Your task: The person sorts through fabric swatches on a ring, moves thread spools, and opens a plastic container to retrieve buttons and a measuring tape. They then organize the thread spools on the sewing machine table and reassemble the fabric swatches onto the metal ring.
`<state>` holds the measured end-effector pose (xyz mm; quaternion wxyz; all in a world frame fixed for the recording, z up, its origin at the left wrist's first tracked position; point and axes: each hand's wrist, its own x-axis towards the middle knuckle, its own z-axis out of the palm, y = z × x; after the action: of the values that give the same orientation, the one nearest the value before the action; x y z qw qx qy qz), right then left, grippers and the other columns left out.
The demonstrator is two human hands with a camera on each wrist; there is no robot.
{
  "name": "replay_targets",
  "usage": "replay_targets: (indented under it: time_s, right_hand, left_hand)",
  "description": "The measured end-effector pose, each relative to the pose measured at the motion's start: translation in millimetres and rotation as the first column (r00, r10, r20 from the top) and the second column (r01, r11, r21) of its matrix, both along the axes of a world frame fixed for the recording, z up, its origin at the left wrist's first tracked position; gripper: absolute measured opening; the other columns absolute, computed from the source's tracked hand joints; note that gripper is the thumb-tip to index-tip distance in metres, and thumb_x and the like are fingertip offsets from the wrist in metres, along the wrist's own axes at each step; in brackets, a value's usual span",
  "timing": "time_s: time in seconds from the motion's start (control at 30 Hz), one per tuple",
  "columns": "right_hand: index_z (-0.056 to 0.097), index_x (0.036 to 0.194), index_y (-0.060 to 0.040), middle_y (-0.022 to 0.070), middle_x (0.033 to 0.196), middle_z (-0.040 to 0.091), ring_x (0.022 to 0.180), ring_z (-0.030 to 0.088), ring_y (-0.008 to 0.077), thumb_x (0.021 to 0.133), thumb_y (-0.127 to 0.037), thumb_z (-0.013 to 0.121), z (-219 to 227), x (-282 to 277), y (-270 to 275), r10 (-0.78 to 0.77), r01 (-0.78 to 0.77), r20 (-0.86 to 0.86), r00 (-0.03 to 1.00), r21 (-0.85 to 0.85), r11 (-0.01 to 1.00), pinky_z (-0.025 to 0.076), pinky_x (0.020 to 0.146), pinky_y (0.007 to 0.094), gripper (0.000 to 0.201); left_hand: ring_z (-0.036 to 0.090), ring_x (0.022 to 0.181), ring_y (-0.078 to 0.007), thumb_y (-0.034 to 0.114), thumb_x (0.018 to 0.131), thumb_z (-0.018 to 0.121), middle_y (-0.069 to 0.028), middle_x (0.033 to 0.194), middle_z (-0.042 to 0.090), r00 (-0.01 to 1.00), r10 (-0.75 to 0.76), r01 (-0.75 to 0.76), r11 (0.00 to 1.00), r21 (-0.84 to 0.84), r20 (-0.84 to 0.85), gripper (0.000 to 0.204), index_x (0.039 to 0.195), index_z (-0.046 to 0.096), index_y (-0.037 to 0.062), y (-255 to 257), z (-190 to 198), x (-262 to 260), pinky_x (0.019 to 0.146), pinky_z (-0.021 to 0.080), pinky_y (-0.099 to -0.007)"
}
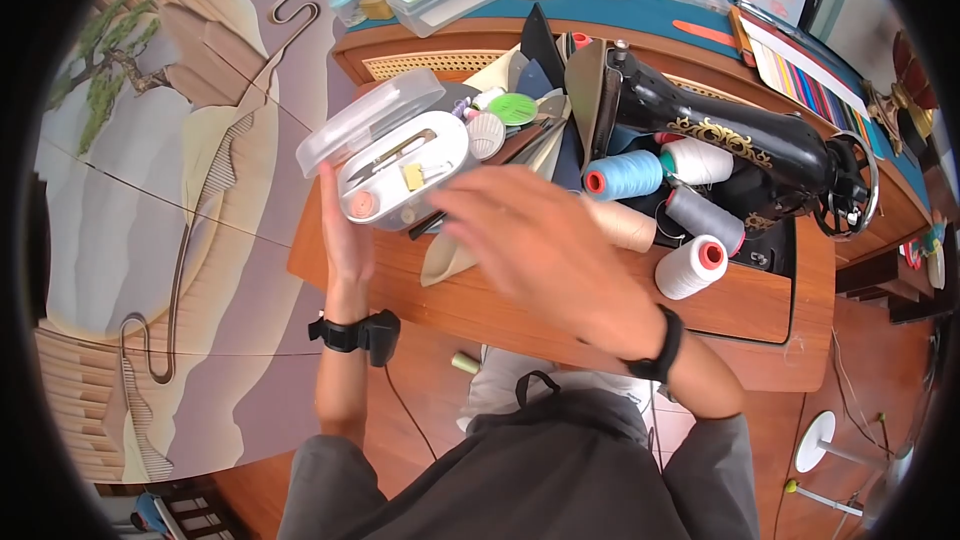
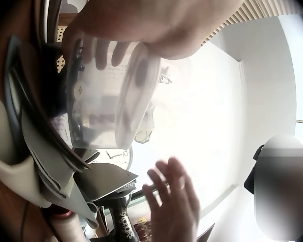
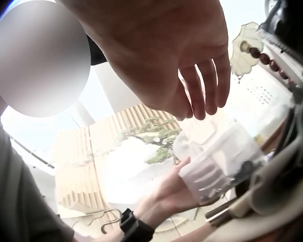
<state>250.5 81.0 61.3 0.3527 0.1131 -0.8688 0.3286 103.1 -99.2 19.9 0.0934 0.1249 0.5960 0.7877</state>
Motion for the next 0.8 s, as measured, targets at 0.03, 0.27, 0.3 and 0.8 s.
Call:
replay_targets:
  time_s: [0.03,0.27,0.3,0.8]
  right_hand:
    - [0.069,0.105,-0.0036,0.0101,0.099,0.066,0.089,0.064,0.0281,0.084,-0.01,0.072,4,-11,-10,0.056,-0.05,-0.074,0.996,0.076,0.996,0.053,0.077,0.0364,0.022]
    - [0.066,0.091,-0.0072,0.0075,0.086,0.06,0.081,0.059,0.0261,0.086,-0.019,0.07,-18,-59,-54,-0.111,0.111,-0.012,0.994,0.211,0.971,0.049,0.075,0.0372,0.014]
    - [0.065,0.091,-0.0063,0.008,0.085,0.06,0.081,0.06,0.0264,0.086,-0.02,0.07,-19,-59,-56,-0.094,0.093,-0.001,0.996,0.166,0.982,0.049,0.074,0.0377,0.016]
    - [0.064,0.098,-0.004,0.0137,0.081,0.066,0.073,0.067,0.0286,0.09,-0.016,0.068,-2,28,-2,0.193,-0.035,0.454,0.87,-0.334,0.942,0.052,0.065,0.0383,0.015]
  left_hand:
    - [0.051,0.128,-0.0198,0.052,0.106,0.03,-0.0097,0.137,0.056,1.0,0.0,0.0,1.0,-0.002,-0.002,0.061,0.141,0.046,0.0046,1,-1,1,0.108,0.037,-0.0368]
    - [0.061,0.111,-0.0182,0.046,0.108,0.029,-0.0109,0.126,0.06,0.985,0.103,-0.115,0.99,-0.078,-0.138,0.056,0.134,0.05,0.0009,3,-17,4,0.097,0.048,-0.0323]
    - [0.06,0.107,-0.0168,0.046,0.108,0.032,-0.0106,0.123,0.061,0.989,0.09,-0.095,0.995,-0.034,-0.116,0.056,0.131,0.051,-0.0012,1,-22,3,0.093,0.048,-0.0301]
    - [0.05,0.13,-0.0207,0.05,0.107,0.03,-0.0115,0.139,0.054,0.985,0.13,-0.131,0.991,-0.006,-0.115,0.061,0.141,0.046,0.0012,0,-15,1,0.11,0.036,-0.0357]
